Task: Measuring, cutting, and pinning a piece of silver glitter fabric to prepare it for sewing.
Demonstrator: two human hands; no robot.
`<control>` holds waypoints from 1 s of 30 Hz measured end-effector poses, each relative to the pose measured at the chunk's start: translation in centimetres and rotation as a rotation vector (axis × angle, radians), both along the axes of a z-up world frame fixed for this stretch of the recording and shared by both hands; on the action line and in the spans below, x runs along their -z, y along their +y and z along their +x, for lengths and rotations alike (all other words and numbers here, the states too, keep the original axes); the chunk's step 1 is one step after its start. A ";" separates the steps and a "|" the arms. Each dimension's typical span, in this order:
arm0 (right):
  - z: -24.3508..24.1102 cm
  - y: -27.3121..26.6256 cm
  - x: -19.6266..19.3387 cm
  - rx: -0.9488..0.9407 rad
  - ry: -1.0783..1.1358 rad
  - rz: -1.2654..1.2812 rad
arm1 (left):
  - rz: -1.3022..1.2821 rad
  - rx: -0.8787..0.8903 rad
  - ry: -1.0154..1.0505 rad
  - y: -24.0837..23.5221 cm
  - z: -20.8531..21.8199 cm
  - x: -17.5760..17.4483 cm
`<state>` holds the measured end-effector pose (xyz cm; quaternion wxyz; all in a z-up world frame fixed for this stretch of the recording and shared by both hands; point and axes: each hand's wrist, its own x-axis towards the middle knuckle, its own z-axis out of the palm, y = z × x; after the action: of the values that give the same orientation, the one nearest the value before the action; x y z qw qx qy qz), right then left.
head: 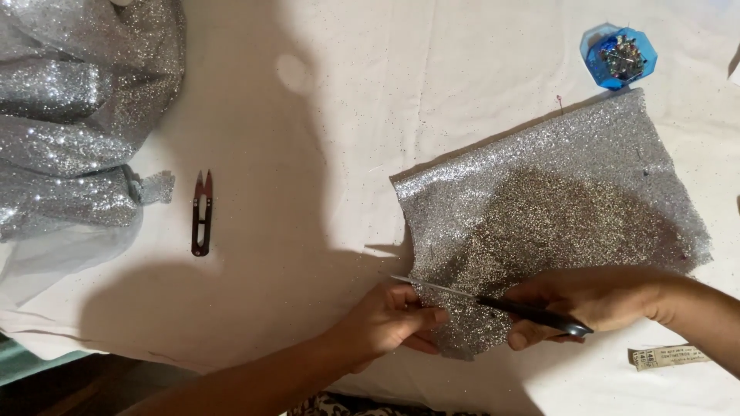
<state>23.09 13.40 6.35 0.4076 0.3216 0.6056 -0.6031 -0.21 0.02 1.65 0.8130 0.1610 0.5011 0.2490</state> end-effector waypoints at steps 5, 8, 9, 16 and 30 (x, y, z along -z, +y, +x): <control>0.0 -0.1 0.1 -0.048 -0.013 0.058 | 0.015 0.019 0.031 -0.2 0.1 0.7; -0.1 -0.6 0.0 0.042 0.056 0.052 | 0.045 -0.003 -0.023 -0.3 0.1 0.9; -0.2 -0.9 0.0 0.053 -0.007 0.082 | 0.027 0.016 -0.007 -0.3 0.0 0.6; 1.9 -5.2 -2.1 0.000 -0.228 -0.012 | -0.018 0.254 0.094 -0.9 -5.2 -0.6; 0.6 -15.8 -0.3 0.697 -0.122 -0.096 | 0.537 0.113 1.431 3.9 -17.9 -0.6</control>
<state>23.68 -2.41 6.66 0.2272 0.5247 0.4051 -0.7134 -18.15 3.94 2.22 0.2351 0.5002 0.8188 0.1554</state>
